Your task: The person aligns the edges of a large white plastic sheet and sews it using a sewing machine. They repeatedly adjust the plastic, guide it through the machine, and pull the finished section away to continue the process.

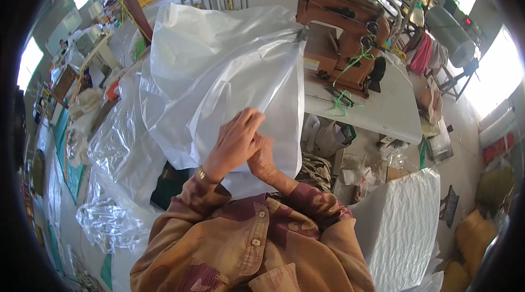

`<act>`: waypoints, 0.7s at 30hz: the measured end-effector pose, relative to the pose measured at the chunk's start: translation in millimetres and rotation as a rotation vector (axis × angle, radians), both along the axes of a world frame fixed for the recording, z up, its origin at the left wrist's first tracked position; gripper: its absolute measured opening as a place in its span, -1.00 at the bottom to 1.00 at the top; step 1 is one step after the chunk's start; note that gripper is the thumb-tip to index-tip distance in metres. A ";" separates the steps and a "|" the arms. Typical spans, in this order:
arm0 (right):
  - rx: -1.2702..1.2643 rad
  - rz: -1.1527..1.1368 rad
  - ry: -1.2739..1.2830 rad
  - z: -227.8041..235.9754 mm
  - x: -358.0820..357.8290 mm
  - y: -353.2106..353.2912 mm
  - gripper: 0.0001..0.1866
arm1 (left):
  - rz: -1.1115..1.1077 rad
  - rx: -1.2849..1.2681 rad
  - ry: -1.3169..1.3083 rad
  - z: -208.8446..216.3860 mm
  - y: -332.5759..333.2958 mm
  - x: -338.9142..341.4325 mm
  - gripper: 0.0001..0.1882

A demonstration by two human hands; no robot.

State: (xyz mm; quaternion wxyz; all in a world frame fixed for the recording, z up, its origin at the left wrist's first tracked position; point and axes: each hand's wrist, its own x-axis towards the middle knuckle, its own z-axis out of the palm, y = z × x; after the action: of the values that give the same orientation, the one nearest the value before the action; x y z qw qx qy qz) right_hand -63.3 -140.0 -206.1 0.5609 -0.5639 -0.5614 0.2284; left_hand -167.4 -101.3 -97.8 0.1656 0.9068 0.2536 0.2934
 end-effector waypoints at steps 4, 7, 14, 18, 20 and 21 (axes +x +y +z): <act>-0.076 -0.019 -0.116 -10.8 4.7 -0.7 -0.82 | 0.196 0.088 0.039 -32.1 27.2 13.4 -0.85; 0.020 -0.095 -0.110 2.9 17.2 -8.2 -0.78 | 0.253 0.074 -0.001 -42.7 33.7 3.9 -0.89; 0.038 -0.371 0.443 -46.4 37.2 32.8 -0.65 | 0.412 0.105 0.050 -52.3 51.7 -34.0 -0.78; -0.205 -0.035 0.637 -54.9 16.7 36.8 -0.72 | 0.517 0.271 -0.170 -27.4 56.5 -43.3 -0.81; -0.288 0.228 0.629 -37.5 9.7 26.2 -0.77 | 0.558 0.347 -0.276 -16.7 61.0 -44.8 -0.80; -0.244 0.331 0.604 -22.6 5.2 18.7 -0.80 | 0.516 0.409 -0.345 -13.7 64.5 -45.3 -0.85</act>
State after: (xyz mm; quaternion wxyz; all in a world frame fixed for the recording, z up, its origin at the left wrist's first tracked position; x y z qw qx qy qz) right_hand -58.1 -121.3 -228.8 0.5855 -0.4352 -0.4226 0.5377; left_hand -212.7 -36.8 -111.5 -0.0581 0.7645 0.3787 0.5184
